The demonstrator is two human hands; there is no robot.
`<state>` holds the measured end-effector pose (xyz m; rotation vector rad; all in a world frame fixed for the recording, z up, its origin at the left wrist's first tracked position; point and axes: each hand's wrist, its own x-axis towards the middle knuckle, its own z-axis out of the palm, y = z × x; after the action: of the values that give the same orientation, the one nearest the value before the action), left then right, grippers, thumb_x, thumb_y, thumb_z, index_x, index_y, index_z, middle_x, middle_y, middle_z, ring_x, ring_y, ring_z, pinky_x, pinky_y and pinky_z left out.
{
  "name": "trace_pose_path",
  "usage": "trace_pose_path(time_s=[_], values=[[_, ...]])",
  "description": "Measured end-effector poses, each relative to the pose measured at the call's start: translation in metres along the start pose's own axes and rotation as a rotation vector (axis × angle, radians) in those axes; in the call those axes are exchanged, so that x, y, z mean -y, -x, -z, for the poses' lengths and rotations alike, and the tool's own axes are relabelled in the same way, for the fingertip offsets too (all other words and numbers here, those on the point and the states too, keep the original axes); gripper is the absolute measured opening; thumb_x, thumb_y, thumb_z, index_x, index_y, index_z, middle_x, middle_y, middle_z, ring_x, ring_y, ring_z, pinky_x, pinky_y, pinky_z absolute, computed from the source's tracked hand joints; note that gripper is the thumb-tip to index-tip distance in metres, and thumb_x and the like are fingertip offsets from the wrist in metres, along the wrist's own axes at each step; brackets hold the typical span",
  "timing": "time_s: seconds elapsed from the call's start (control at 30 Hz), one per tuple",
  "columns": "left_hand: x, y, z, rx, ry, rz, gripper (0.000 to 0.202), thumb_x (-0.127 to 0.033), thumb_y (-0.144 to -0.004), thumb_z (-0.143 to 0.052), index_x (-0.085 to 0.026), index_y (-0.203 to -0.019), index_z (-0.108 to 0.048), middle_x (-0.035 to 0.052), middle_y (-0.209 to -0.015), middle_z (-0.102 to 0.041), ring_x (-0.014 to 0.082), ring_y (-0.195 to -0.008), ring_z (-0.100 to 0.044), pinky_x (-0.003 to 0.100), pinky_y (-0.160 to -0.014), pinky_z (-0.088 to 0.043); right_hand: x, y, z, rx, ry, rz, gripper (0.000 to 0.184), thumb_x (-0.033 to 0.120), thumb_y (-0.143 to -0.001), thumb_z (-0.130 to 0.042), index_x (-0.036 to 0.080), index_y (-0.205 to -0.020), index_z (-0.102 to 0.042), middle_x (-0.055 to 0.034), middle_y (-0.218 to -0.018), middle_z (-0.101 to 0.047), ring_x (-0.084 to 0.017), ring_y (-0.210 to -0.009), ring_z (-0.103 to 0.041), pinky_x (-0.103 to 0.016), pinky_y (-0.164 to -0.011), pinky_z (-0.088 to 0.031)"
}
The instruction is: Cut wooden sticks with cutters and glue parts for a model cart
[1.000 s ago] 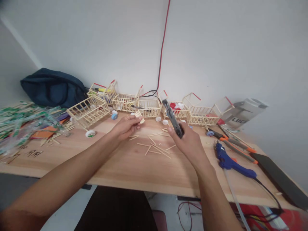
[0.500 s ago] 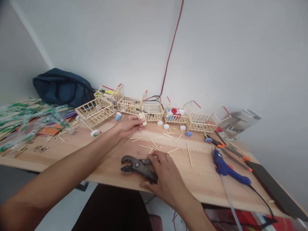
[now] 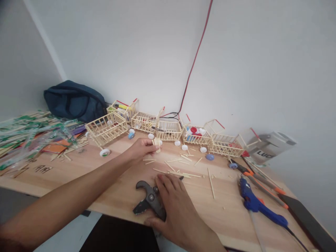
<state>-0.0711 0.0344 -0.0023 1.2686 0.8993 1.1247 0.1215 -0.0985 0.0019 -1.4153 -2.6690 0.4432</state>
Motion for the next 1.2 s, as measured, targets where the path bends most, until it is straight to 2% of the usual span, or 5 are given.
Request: trace_pose_path(time_s=[0.17, 0.4, 0.63, 0.8, 1.2], values=[[0.000, 0.001, 0.004, -0.033, 0.017, 0.004, 0.033, -0.040, -0.058, -0.079, -0.010, -0.066, -0.068, -0.0001, -0.056, -0.056, 0.0077, -0.052, -0.046, 0.020, -0.053, -0.035, -0.001, -0.009, 0.001, 0.044, -0.008, -0.048, 0.084, 0.053, -0.082, -0.055, 0.009, -0.149, -0.029, -0.0153, -0.155, -0.025, -0.033, -0.142, -0.023, -0.050, -0.116, -0.024], [-0.008, 0.003, 0.009, -0.017, -0.035, 0.028, 0.035, -0.042, -0.055, -0.079, -0.010, -0.065, -0.067, 0.0011, -0.058, -0.058, 0.0079, -0.052, -0.045, 0.021, -0.053, -0.036, -0.016, -0.023, 0.015, 0.037, -0.040, 0.113, 0.079, 0.052, -0.081, -0.059, 0.015, -0.146, -0.036, -0.0147, -0.151, -0.035, -0.030, -0.138, -0.033, -0.047, -0.113, -0.031], [-0.009, 0.002, 0.013, 0.040, -0.322, -0.118, 0.031, -0.041, -0.068, -0.069, -0.013, -0.057, -0.061, -0.0019, -0.050, -0.049, 0.0095, -0.051, -0.041, 0.022, -0.051, -0.028, -0.044, -0.069, 0.042, -0.468, -0.346, -0.007, 0.033, 0.043, -0.089, -0.052, 0.022, -0.110, -0.067, -0.0076, -0.103, -0.069, -0.021, -0.090, -0.064, -0.036, -0.080, -0.051], [-0.002, 0.005, 0.005, 0.059, -0.470, -0.295, 0.033, -0.037, -0.072, -0.067, -0.015, -0.050, -0.058, -0.0013, -0.054, -0.047, 0.0119, -0.058, -0.042, 0.022, -0.056, -0.029, -0.047, -0.108, 0.031, -0.507, -0.535, 0.025, 0.032, 0.040, -0.082, -0.062, 0.020, -0.108, -0.067, -0.0065, -0.095, -0.068, -0.018, -0.079, -0.061, -0.029, -0.068, -0.048], [0.013, -0.005, 0.010, 0.128, -0.584, -0.323, 0.025, -0.033, -0.080, -0.059, -0.016, -0.069, -0.073, 0.0039, -0.071, -0.066, 0.0162, -0.070, -0.056, 0.023, -0.067, -0.038, -0.041, -0.124, 0.015, -0.625, -0.475, 0.054, 0.011, 0.030, -0.084, -0.060, 0.020, -0.085, -0.063, -0.0038, -0.083, -0.064, -0.017, -0.073, -0.056, -0.028, -0.067, -0.043]])
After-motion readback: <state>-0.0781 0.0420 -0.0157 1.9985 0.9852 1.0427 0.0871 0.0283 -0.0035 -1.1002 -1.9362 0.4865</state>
